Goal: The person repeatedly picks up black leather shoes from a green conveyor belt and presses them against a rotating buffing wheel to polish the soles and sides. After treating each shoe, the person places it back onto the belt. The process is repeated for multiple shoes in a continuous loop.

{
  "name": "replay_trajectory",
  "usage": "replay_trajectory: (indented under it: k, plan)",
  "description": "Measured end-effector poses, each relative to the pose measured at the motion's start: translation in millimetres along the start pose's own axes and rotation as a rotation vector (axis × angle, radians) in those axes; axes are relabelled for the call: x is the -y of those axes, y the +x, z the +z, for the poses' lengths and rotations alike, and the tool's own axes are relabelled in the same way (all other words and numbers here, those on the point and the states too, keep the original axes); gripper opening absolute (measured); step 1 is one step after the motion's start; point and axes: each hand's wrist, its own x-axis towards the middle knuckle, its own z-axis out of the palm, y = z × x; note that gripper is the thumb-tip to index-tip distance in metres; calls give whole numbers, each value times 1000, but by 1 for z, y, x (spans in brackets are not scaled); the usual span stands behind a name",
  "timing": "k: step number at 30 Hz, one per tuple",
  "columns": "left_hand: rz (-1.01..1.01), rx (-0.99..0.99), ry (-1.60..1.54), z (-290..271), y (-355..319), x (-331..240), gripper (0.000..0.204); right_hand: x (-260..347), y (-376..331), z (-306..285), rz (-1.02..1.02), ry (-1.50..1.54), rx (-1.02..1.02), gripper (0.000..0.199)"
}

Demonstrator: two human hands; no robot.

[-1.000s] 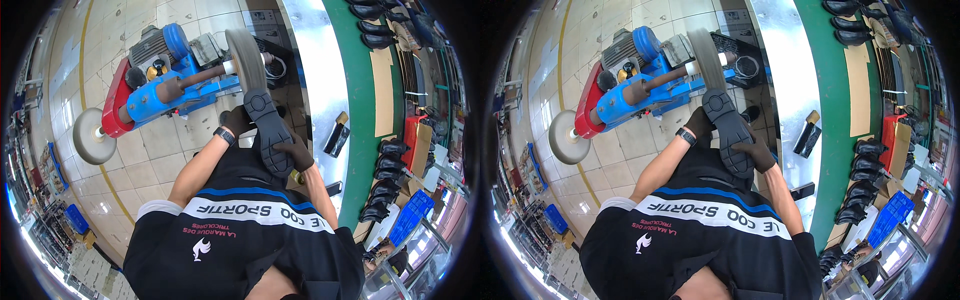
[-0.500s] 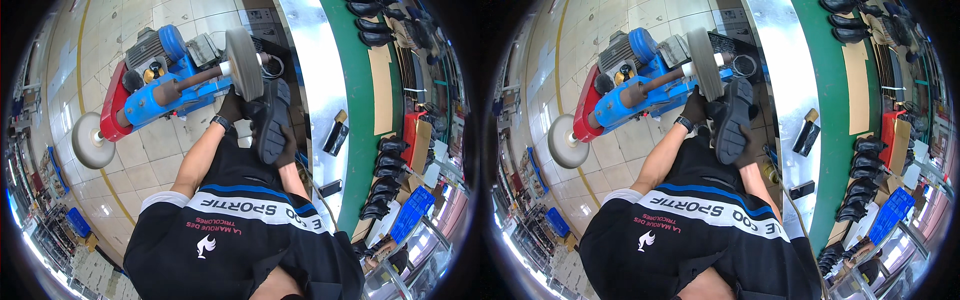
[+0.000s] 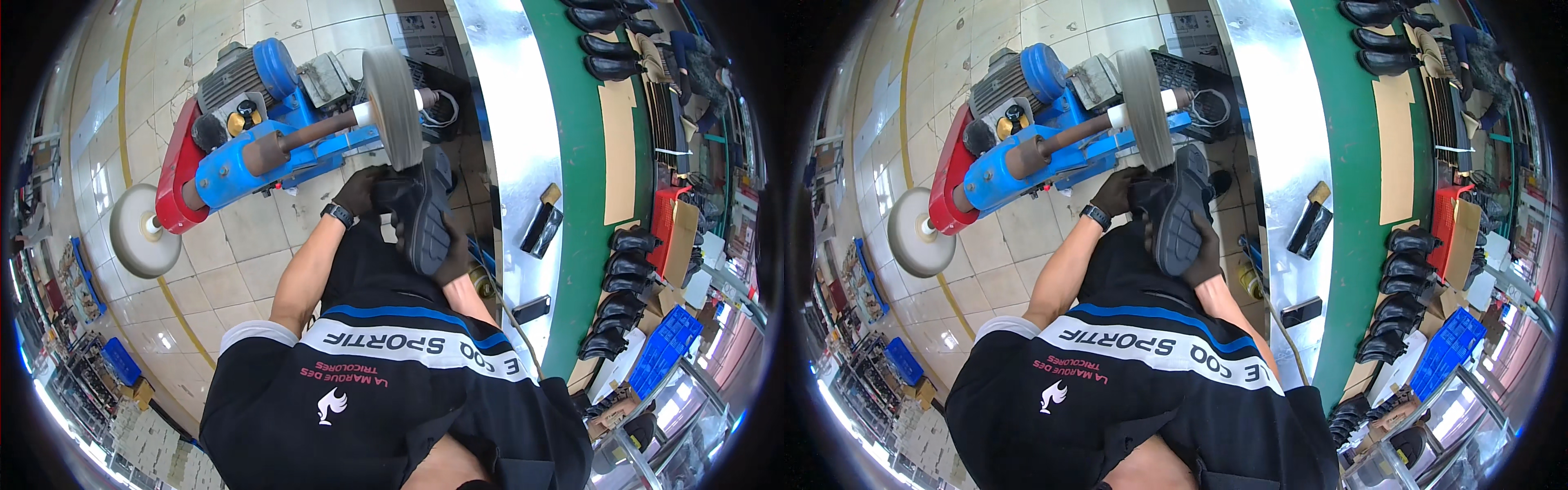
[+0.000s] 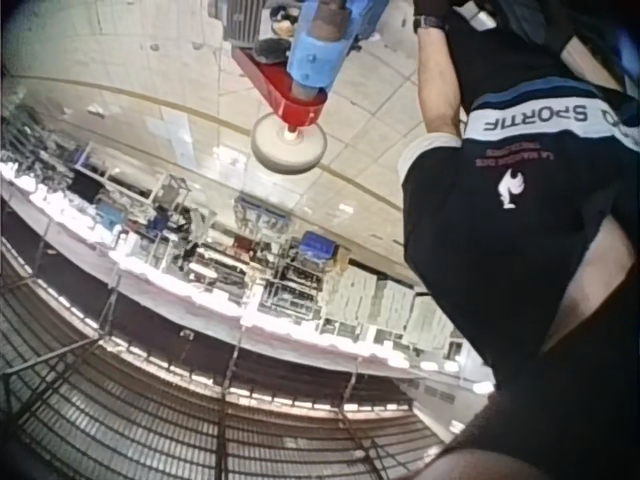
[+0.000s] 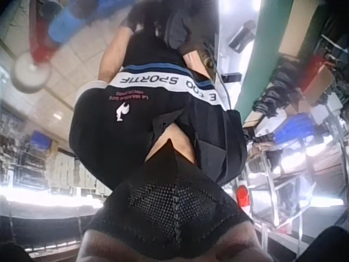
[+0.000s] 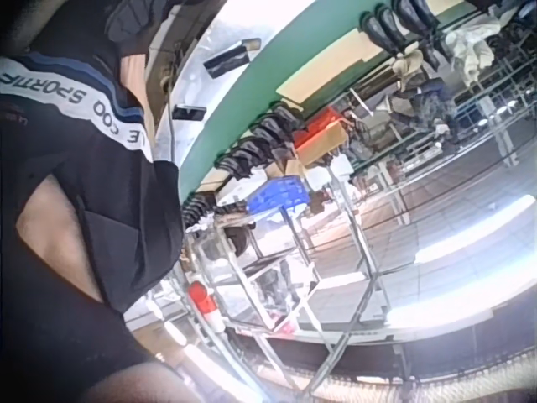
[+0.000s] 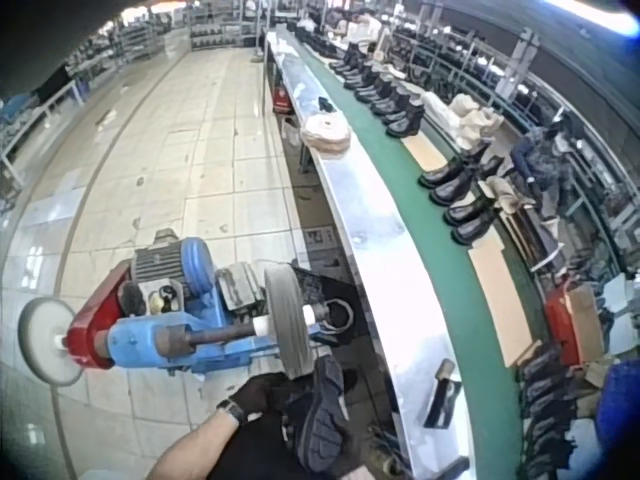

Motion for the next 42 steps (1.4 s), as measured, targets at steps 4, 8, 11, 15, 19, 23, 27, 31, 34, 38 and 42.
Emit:
replay_trajectory:
  k: [4, 8, 11, 15, 19, 23, 27, 31, 34, 38, 42]
  plan:
    - [-38, 79, 14, -26, 10, 14, 55, 9, 40, -13, -143, 46, -96, 66]
    - [-438, 10, -979, -36, 20, 12, 54, 16, 82, -31, -263, -23, -112, 61]
    - [-140, 45, 160, -33, 12, 21, 57, 21, 101, -34, -219, 262, -223, 55]
    - [-70, -7, 454, -29, -6, 47, 58, 22, 109, -35, -174, 452, -329, 45]
    - [-288, 194, 613, -39, -33, 90, 56, 34, 141, -66, -171, 601, -575, 20]
    - [-380, 252, 709, -21, -43, 92, 49, 47, 131, -81, -116, 664, -536, 17]
    - [-139, 246, 508, 36, -10, -19, 55, 64, 41, -90, -86, 314, -64, 35]
    - [118, 148, 659, 87, 46, -37, 31, 97, -99, -41, -311, -498, -611, 55]
    - [133, 180, 729, 143, 112, -119, 26, 130, -173, 3, -588, -790, -640, 59]
    - [278, 288, 732, 233, 212, -225, 27, 173, -200, -4, -986, -884, -796, 46]
    - [699, 138, 670, 317, 262, -342, 32, 274, -175, -76, -1361, -174, -595, 35]
